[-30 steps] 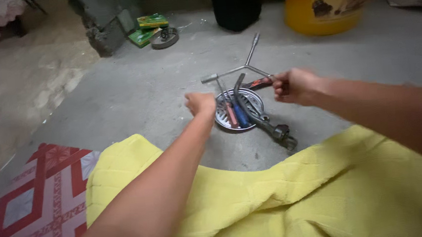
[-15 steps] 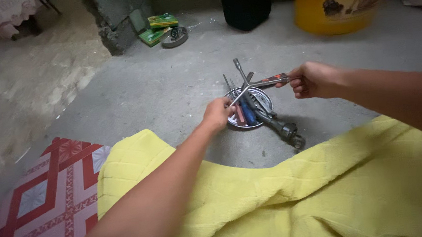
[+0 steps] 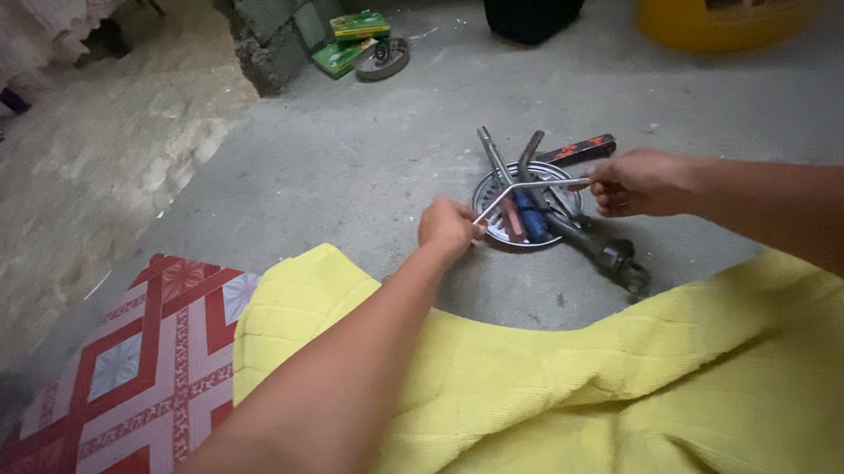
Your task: The person sits on the floor and repeatedly picks up, inspects, and places down various hand tools including a T-handle wrench, screwdrivers, and pliers. The tools are handled one at a time and returned to a pile on the floor.
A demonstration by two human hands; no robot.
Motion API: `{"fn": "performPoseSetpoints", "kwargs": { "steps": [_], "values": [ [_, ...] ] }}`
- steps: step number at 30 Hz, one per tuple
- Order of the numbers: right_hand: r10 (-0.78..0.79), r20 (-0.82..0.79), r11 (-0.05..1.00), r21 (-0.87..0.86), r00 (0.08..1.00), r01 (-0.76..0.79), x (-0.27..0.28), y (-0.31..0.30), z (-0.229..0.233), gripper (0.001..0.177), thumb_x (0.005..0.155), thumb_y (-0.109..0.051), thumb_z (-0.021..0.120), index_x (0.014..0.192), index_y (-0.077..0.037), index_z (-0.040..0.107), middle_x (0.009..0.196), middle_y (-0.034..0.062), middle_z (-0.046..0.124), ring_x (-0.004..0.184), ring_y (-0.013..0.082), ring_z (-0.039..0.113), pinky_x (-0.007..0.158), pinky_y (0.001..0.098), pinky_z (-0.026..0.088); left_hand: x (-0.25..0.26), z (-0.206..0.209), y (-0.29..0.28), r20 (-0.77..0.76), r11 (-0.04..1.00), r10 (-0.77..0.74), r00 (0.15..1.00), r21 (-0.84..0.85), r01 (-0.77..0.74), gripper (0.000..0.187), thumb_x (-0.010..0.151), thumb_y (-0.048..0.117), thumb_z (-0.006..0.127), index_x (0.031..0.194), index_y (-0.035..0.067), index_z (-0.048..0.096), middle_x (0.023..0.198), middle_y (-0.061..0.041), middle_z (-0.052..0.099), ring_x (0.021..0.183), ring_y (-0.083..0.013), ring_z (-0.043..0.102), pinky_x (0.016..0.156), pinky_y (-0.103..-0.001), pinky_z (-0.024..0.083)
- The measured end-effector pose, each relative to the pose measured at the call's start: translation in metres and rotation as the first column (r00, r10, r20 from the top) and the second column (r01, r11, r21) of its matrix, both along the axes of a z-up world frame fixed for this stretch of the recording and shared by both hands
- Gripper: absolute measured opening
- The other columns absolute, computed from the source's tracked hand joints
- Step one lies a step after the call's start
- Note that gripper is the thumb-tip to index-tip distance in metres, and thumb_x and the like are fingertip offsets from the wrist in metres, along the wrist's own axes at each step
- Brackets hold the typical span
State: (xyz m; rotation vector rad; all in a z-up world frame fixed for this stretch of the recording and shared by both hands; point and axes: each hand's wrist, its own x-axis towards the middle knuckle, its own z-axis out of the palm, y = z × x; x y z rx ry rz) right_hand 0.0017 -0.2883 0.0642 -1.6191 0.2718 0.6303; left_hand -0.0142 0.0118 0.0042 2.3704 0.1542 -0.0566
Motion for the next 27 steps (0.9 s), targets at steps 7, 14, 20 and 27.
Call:
{"fn": "performPoseSetpoints", "kwargs": {
  "steps": [7,14,20,27],
  "values": [
    [0.064,0.02,0.998,0.01,0.998,-0.064,0.011,0.019,-0.018,0.033,0.106,-0.018,0.053,0.124,0.003,0.071,0.078,0.0028,0.05,0.072,0.0138,0.05,0.074,0.034,0.054,0.003,-0.004,0.012,-0.021,0.973,0.075,0.997,0.22,-0.069,0.023,0.073,0.02,0.088,0.095,0.024,0.084,0.093,-0.004,0.079,0.087,-0.0213,0.077,0.083,-0.036,0.059],
    [0.02,-0.003,0.992,-0.127,1.0,-0.02,-0.002,0.038,-0.018,0.027,0.108,-0.024,0.054,0.114,0.0,0.062,0.082,0.005,0.058,0.073,0.0154,0.057,0.073,0.0354,0.055,0.01,-0.009,0.028,-0.096,0.961,0.127,0.987,0.259,-0.098,0.017,0.073,0.023,0.087,0.089,0.027,0.086,0.091,-0.003,0.079,0.086,-0.0201,0.076,0.083,-0.037,0.059],
    [0.2,0.113,0.955,-0.245,0.973,-0.168,-0.02,0.052,-0.018,0.026,0.101,-0.027,0.063,0.115,-0.007,0.072,0.087,0.0074,0.067,0.074,0.0161,0.061,0.069,0.0336,0.054,0.026,-0.018,0.051,-0.055,0.948,0.147,0.988,0.293,-0.124,0.01,0.078,0.021,0.082,0.087,0.024,0.086,0.091,-0.008,0.08,0.084,-0.024,0.077,0.079,-0.04,0.06],
    [0.402,0.249,0.73,-0.667,0.881,-0.145,-0.016,0.034,-0.035,0.027,0.093,-0.022,0.073,0.117,-0.011,0.078,0.102,0.0096,0.077,0.084,0.0178,0.07,0.077,0.0361,0.056,0.035,-0.025,0.058,0.035,0.945,0.064,0.997,0.32,-0.072,0.01,0.078,0.021,0.082,0.087,0.021,0.085,0.094,-0.012,0.078,0.089,-0.0287,0.077,0.08,-0.04,0.059]
  ]
}}
